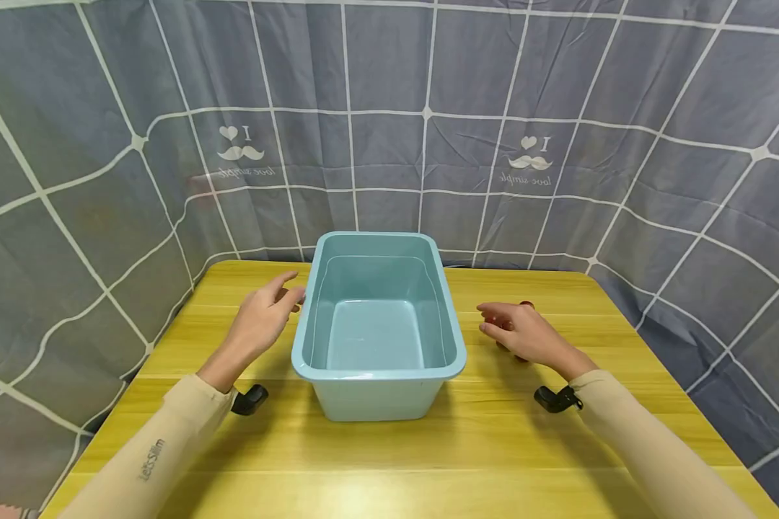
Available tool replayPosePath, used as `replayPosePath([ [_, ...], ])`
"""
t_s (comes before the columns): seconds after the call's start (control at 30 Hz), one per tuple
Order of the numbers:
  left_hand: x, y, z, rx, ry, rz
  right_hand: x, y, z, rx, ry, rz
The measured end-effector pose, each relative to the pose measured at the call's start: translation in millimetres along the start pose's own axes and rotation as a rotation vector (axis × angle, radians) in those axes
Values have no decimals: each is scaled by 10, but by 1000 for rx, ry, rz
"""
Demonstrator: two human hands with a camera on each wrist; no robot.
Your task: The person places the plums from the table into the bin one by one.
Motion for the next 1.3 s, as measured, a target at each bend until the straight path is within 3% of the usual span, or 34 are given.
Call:
replayPosePath([
  [0.27,-127,176,-90,-40,-129,4,-3,77,-43,-73,-15,-47],
  [0.6,-147,208,-101,8,-146,-8,77,271,52,-238,65,-148],
  [0.7,-146,211,-99,-2,-150,-12,117,378,72,-360,91,-203],
  [0.87,-148,210,-103,-1,-159,-15,207,566,69,-664,141,-293],
  [1.13,-147,219,-106,0,-176,-21,350,814,50,-1118,197,-263],
  [1.3,-146,211,-112,8,-193,-15,424,958,0,-1263,188,-249],
])
Point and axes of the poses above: each hand's wrist, its own x-axis away from the middle knuckle, its own z-axis out of the back of the hand, y = z × x, the point moved 3 cm from there along -x, towards the middle knuckle, and after that the axes turned 11 degrees about -z, right-handed, at the moved point
